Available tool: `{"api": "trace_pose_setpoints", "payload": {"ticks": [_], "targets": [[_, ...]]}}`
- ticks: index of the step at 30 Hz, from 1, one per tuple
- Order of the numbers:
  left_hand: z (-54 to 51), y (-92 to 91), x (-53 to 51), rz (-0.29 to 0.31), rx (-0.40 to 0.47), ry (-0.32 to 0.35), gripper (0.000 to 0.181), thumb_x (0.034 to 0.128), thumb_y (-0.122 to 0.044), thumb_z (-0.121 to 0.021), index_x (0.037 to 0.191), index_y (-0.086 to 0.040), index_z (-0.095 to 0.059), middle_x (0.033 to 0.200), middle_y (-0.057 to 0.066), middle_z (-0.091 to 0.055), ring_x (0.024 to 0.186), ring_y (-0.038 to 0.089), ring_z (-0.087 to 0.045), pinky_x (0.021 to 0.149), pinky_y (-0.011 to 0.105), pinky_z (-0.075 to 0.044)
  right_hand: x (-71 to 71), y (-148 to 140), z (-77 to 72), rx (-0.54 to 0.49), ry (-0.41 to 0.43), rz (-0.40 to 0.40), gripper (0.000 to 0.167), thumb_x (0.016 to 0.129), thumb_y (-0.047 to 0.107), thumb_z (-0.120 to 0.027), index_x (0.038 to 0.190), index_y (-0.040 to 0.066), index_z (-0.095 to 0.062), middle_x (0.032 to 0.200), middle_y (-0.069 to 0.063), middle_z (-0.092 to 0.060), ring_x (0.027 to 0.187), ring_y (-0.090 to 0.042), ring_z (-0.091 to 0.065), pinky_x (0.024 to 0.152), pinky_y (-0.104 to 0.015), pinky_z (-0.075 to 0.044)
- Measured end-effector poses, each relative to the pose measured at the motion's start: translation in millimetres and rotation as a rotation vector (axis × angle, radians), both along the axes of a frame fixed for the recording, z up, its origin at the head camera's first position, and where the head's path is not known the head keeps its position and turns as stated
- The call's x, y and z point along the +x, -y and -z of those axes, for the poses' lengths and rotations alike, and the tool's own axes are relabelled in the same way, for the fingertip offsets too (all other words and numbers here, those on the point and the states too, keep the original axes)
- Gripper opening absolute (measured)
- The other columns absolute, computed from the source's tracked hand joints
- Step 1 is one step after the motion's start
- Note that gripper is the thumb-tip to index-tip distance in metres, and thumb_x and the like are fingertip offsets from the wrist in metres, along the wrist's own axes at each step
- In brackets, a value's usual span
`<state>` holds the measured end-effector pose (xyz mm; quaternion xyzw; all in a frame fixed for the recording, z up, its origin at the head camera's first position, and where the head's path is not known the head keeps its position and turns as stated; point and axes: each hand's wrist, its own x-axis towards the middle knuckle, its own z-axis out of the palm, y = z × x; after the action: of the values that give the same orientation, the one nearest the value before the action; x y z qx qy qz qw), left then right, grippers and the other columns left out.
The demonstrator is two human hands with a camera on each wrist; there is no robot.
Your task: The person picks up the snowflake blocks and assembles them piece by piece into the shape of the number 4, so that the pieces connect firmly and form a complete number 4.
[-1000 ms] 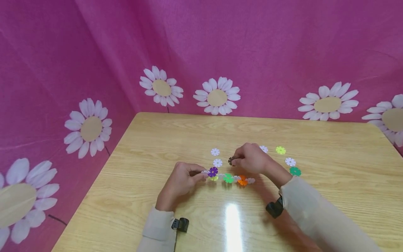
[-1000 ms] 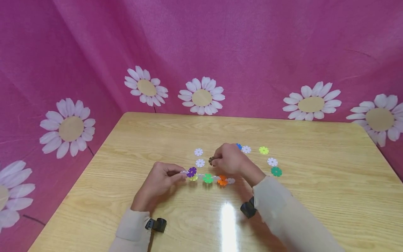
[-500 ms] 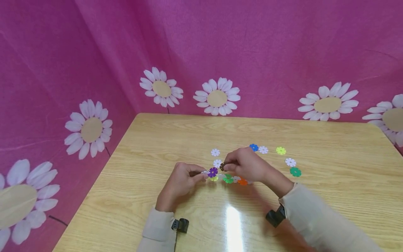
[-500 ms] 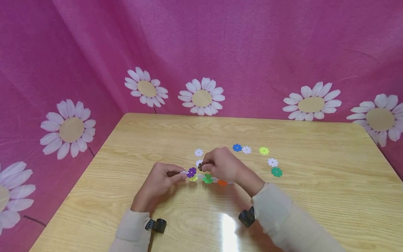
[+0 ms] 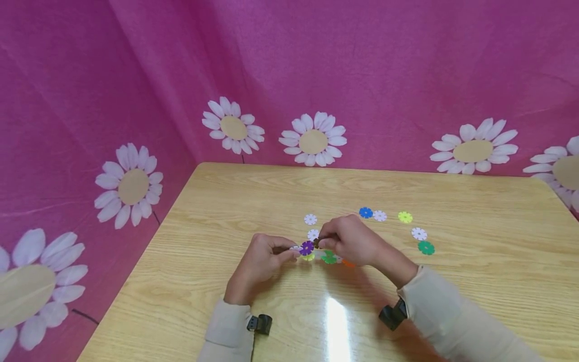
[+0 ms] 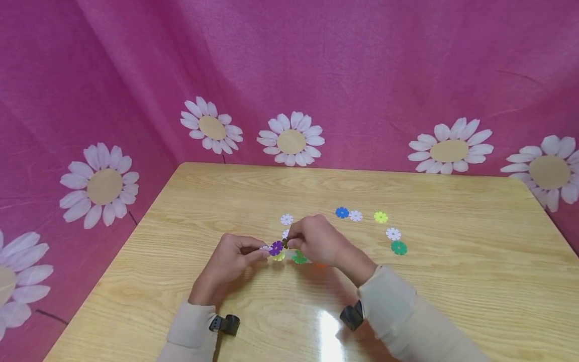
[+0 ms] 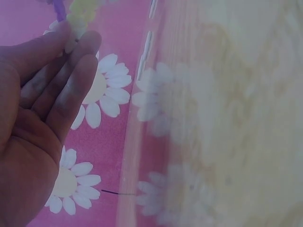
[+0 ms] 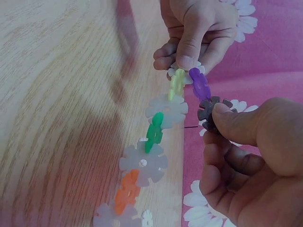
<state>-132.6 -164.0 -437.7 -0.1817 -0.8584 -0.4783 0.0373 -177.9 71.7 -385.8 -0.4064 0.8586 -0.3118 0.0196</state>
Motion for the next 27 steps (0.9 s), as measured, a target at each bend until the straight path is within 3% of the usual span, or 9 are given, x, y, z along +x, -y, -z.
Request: {"api": "trace_pose_setpoints", "payload": {"ticks": [10,21,27], "targets": [[-0.7,-2.5,1.2,0.028,0.009,-0.019,0.005,0.0902,-0.008,-0.075,0.091,-0.006,-0.08,0.085,-0.003,-0.075,0.075,0.004,-0.068,0.072,0.027,-0.056,2.6,0.9,4.1,-0.024,0.006,0.022,0.006,0.089,0.006,-0.075,0.084,0.008,-0.079,0.076,0.007,-0.07,0.064,-0.002,-0.055,0.058,-0.024,-0.049],[-3.8,-6.9,0.5,-0.021,0.01,-0.013,0.006,0.0903,-0.01,-0.075,0.091,-0.007,-0.081,0.087,-0.001,-0.075,0.072,0.004,-0.068,0.067,0.027,-0.055,5.5,3.5,6.5,-0.061,-0.087,0.067,0.004,0.084,0.002,-0.079,0.08,0.005,-0.08,0.075,0.0,-0.072,0.062,-0.003,-0.058,0.055,-0.022,-0.048],[-3.1,-6.2,0.1,-0.022,0.023,-0.016,0.006,0.0899,-0.008,-0.075,0.091,-0.005,-0.08,0.085,0.0,-0.075,0.071,0.006,-0.069,0.066,0.026,-0.056,8.1,7.9,8.4,-0.083,-0.073,0.087,0.006,0.082,-0.002,-0.079,0.078,0.002,-0.079,0.075,-0.003,-0.073,0.06,-0.003,-0.058,0.052,-0.021,-0.048]]}}
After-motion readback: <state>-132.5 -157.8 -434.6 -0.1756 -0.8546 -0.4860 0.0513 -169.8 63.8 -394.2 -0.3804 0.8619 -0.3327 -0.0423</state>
